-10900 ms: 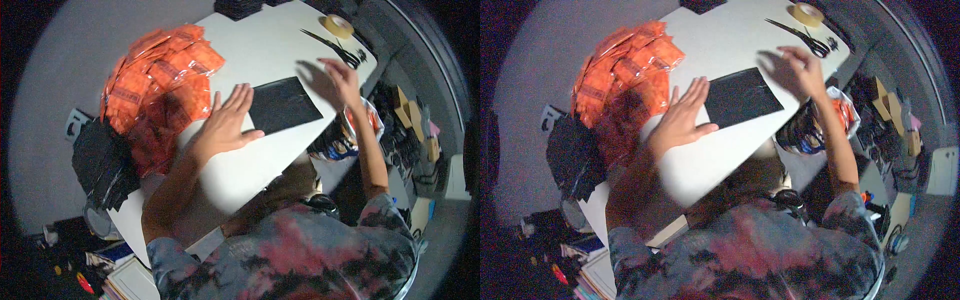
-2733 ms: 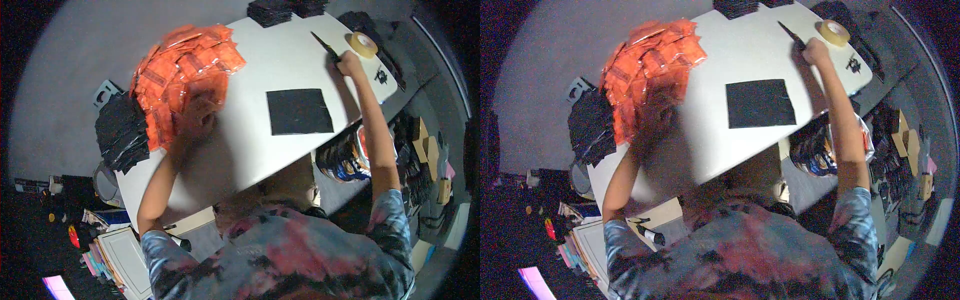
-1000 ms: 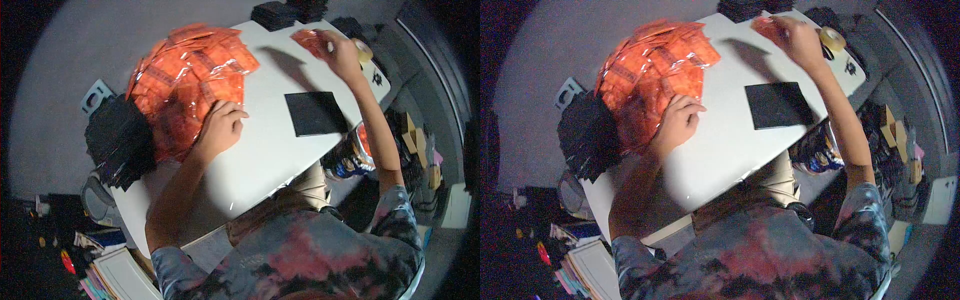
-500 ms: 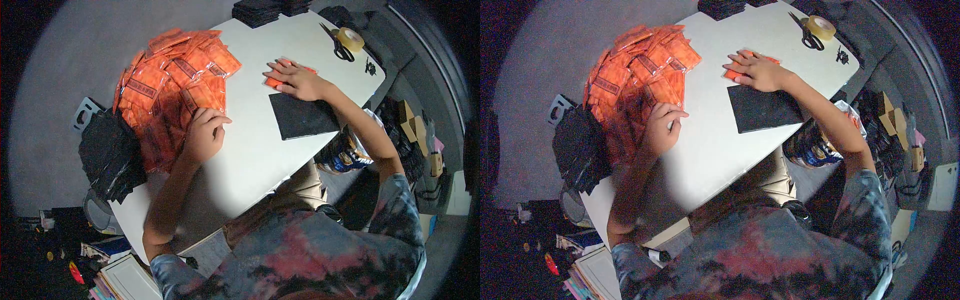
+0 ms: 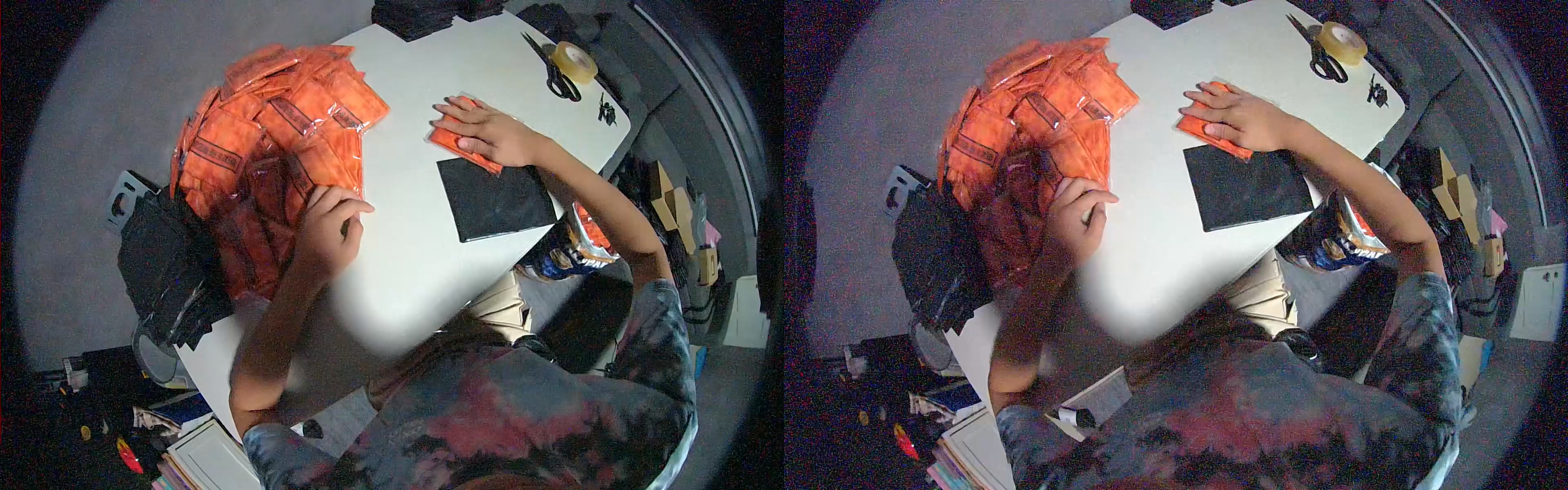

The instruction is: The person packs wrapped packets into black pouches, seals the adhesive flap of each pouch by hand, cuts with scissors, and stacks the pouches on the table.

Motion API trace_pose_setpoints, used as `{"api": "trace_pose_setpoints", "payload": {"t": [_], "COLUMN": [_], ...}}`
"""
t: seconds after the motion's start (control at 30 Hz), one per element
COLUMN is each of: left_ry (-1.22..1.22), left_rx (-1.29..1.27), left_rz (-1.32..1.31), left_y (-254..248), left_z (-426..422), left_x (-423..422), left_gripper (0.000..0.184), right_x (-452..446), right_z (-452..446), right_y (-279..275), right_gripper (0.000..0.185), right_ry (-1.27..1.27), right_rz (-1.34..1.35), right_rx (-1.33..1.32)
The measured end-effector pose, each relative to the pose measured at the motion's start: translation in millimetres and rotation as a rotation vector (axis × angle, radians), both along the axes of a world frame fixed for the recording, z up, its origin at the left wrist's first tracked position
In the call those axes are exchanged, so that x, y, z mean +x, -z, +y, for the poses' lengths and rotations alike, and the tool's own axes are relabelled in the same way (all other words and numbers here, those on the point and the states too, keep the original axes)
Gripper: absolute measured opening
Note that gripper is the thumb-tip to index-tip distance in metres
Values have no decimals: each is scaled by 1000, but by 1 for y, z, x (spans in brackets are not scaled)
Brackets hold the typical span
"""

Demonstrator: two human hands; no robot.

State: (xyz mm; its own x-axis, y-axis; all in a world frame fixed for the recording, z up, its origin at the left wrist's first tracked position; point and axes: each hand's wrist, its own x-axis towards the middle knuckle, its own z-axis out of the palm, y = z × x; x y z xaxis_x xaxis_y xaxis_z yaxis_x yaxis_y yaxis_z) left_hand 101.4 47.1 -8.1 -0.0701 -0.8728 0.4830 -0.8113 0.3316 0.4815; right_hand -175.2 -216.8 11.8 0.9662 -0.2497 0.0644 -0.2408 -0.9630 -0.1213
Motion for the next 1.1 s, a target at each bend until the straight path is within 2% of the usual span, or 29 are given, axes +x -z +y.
{"api": "trace_pose_setpoints", "payload": {"t": [0.13, 0.2, 0.23, 0.3, 0.33, 0.37, 0.43, 0.57, 0.63, 0.67, 0.87, 1.1], "left_ry": [-1, 1, -1, -3, -5, 2, 3, 16, 15, 12, 1, 13], "left_rx": [-7, -10, -15, -36, -34, -38, -33, -28, -40, -35, -20, -13], "left_rz": [-3, -42, -45, -42, -41, -39, -32, -25, -26, -31, -17, 1], "left_y": [-4, -3, -2, 1, 0, 0, 1, 2, 0, -1, 3, 0], "left_z": [2, 2, 2, 2, 3, 3, 4, 3, 2, 3, 2, 0], "left_x": [-1, -1, -2, -2, -2, -2, -1, -1, -1, 0, 1, 1], "left_gripper": [20, 21, 21, 22, 22, 21, 21, 19, 19, 20, 21, 18], "right_x": [8, 18, 26, 43, 37, 28, 18, 11, 10, 17, 46, 43], "right_z": [9, 18, 15, 0, -1, -6, -1, 15, 10, 17, 32, 39], "right_y": [17, 21, 17, 5, -8, -24, -66, -61, -20, -6, 28, 24], "right_gripper": [58, 56, 56, 55, 55, 55, 45, 49, 57, 62, 76, 73], "right_ry": [114, 385, 383, 632, 664, 660, 810, 732, 200, 226, 331, 352], "right_rz": [-21, -28, -31, 351, 231, 233, 377, 252, -152, -254, -66, -42], "right_rx": [-26, -106, -110, -251, -242, -242, 63, -12, -118, -73, -144, -142]}}
